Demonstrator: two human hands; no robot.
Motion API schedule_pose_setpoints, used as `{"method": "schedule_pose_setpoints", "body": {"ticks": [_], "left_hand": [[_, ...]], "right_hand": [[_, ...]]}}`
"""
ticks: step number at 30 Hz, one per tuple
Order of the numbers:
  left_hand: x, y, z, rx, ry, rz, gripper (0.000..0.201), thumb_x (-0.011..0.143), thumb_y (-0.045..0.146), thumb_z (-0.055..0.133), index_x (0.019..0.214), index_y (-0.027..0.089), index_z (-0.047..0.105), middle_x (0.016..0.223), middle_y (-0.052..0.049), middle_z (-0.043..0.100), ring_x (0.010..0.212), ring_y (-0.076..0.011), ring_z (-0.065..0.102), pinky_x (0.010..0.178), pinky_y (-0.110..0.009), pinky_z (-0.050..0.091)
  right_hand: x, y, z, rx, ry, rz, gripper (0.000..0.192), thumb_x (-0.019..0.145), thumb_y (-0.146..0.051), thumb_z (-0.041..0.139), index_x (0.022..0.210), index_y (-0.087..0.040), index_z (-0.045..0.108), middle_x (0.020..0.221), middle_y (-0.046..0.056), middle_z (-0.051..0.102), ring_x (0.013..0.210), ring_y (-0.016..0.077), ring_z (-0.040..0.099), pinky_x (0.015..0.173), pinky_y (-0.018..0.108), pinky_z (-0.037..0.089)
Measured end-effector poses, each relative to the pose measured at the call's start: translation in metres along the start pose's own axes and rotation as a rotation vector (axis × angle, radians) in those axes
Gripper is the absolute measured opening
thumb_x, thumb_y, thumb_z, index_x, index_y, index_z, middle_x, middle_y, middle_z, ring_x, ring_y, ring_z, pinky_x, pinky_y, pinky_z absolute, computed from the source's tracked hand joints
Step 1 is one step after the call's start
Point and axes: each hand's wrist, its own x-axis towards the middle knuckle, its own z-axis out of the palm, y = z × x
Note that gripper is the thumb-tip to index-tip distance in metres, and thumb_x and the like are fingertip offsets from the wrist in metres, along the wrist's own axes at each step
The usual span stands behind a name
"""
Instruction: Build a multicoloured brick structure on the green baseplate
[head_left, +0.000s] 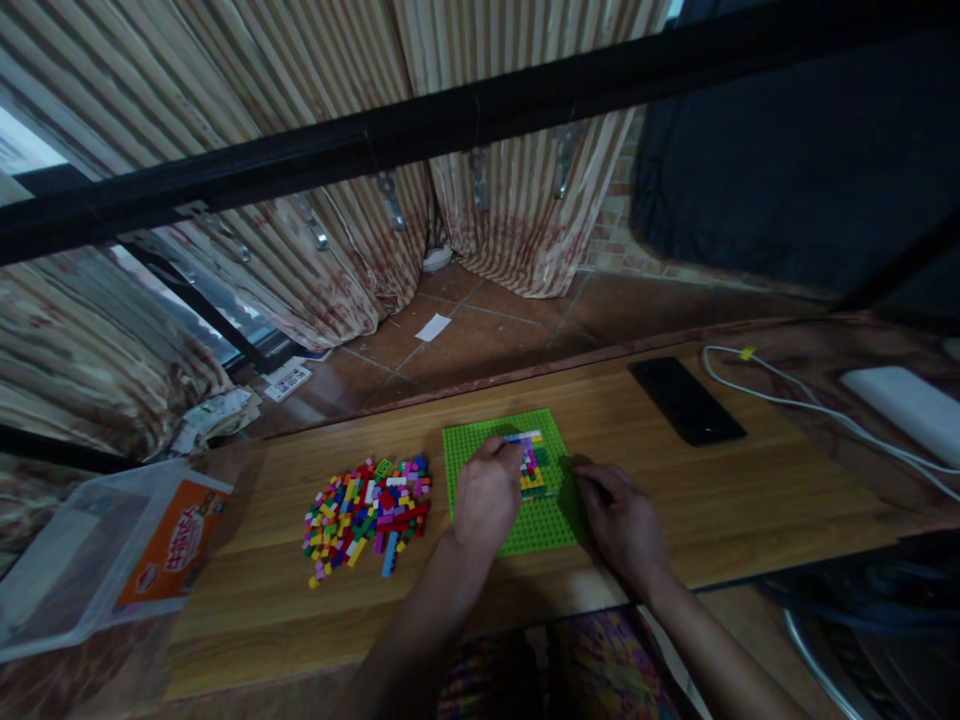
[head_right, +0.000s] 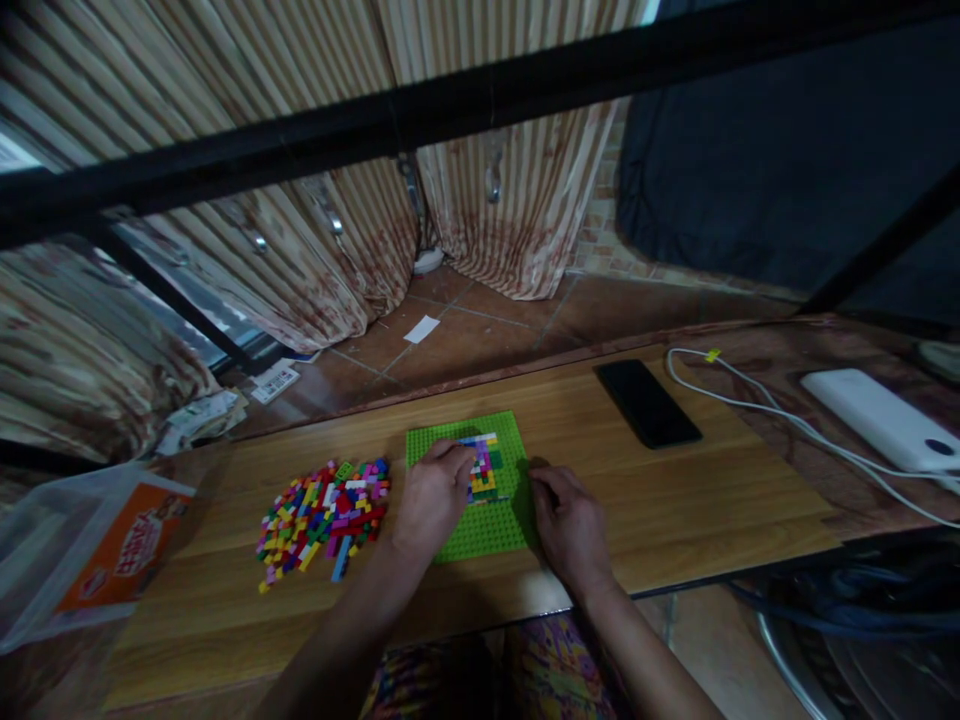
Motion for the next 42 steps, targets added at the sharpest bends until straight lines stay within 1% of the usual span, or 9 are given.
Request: {"method": "schedule_pose_setpoints", "body": {"ticks": [3, 6, 13, 16, 19, 23, 29, 37, 42], "left_hand": [[0.002, 0.0, 0.002, 0.076, -0.008, 0.018, 0.025, 0.094, 0.02, 0.04, 0.097, 0.022, 0.065, 0.096, -0.004, 0.064, 0.082, -0.014, 0.06, 0.074, -0.025, 0.046], [0.004, 0.0, 0.003, 0.125, 0.013, -0.005, 0.022, 0.093, 0.02, 0.042, 0.1, 0.022, 0.063, 0.095, -0.005, 0.065, 0.082, -0.0166, 0.062, 0.071, -0.027, 0.046], [0.007, 0.002, 0.003, 0.094, 0.024, -0.063, 0.018, 0.093, 0.024, 0.047, 0.106, 0.021, 0.058, 0.095, -0.006, 0.068, 0.081, -0.0174, 0.064, 0.07, -0.027, 0.046], [0.005, 0.001, 0.004, 0.108, 0.023, -0.035, 0.019, 0.094, 0.025, 0.044, 0.101, 0.022, 0.061, 0.093, -0.005, 0.067, 0.082, -0.0177, 0.063, 0.071, -0.028, 0.046], [0.003, -0.002, 0.005, 0.131, 0.024, 0.033, 0.022, 0.094, 0.023, 0.042, 0.095, 0.022, 0.063, 0.092, -0.005, 0.066, 0.083, -0.017, 0.061, 0.072, -0.027, 0.045], [0.001, -0.004, 0.006, 0.127, 0.025, 0.096, 0.023, 0.093, 0.018, 0.043, 0.095, 0.023, 0.065, 0.094, -0.004, 0.066, 0.085, -0.0156, 0.059, 0.076, -0.027, 0.045], [0.001, -0.004, 0.006, 0.149, 0.041, 0.112, 0.023, 0.093, 0.019, 0.043, 0.094, 0.022, 0.065, 0.096, -0.004, 0.066, 0.087, -0.0158, 0.058, 0.078, -0.027, 0.046], [0.002, -0.004, 0.014, 0.136, 0.073, 0.086, 0.022, 0.092, 0.019, 0.044, 0.089, 0.021, 0.066, 0.093, -0.007, 0.065, 0.088, -0.0179, 0.058, 0.079, -0.03, 0.046], [0.001, -0.004, 0.015, 0.197, 0.054, 0.098, 0.021, 0.092, 0.018, 0.044, 0.091, 0.019, 0.065, 0.093, -0.007, 0.065, 0.091, -0.0199, 0.058, 0.081, -0.032, 0.047]], "right_hand": [[0.0, -0.001, -0.001, 0.008, -0.001, -0.007, 0.026, 0.091, -0.032, 0.045, 0.096, -0.021, 0.068, 0.099, 0.008, 0.07, 0.089, 0.0207, 0.067, 0.078, 0.032, 0.053], [0.0, -0.001, -0.001, 0.005, 0.01, -0.018, 0.026, 0.091, -0.032, 0.045, 0.095, -0.02, 0.068, 0.098, 0.009, 0.07, 0.088, 0.021, 0.067, 0.077, 0.032, 0.053], [0.0, 0.0, -0.001, 0.008, 0.001, -0.027, 0.025, 0.092, -0.03, 0.045, 0.096, -0.021, 0.067, 0.097, 0.008, 0.069, 0.088, 0.0205, 0.067, 0.077, 0.032, 0.053], [0.0, -0.001, -0.001, 0.004, -0.006, -0.015, 0.025, 0.091, -0.03, 0.045, 0.096, -0.02, 0.067, 0.099, 0.008, 0.069, 0.09, 0.0208, 0.067, 0.079, 0.032, 0.052], [-0.001, -0.001, -0.001, 0.0, -0.004, -0.009, 0.025, 0.091, -0.03, 0.045, 0.097, -0.02, 0.068, 0.1, 0.008, 0.07, 0.09, 0.0209, 0.067, 0.079, 0.032, 0.052], [-0.001, -0.002, 0.0, 0.013, 0.016, -0.011, 0.025, 0.091, -0.031, 0.045, 0.095, -0.02, 0.068, 0.099, 0.009, 0.07, 0.089, 0.0206, 0.067, 0.078, 0.031, 0.052], [0.0, 0.0, 0.0, 0.008, 0.014, -0.036, 0.026, 0.091, -0.032, 0.045, 0.096, -0.021, 0.068, 0.097, 0.008, 0.07, 0.087, 0.0206, 0.067, 0.077, 0.032, 0.053], [-0.001, 0.002, 0.001, -0.006, 0.016, -0.033, 0.026, 0.091, -0.033, 0.045, 0.096, -0.021, 0.068, 0.099, 0.009, 0.07, 0.088, 0.0215, 0.067, 0.078, 0.034, 0.053], [-0.001, 0.001, 0.0, -0.005, 0.0, -0.037, 0.026, 0.092, -0.034, 0.046, 0.096, -0.021, 0.067, 0.098, 0.009, 0.07, 0.089, 0.0215, 0.067, 0.077, 0.034, 0.053]]}}
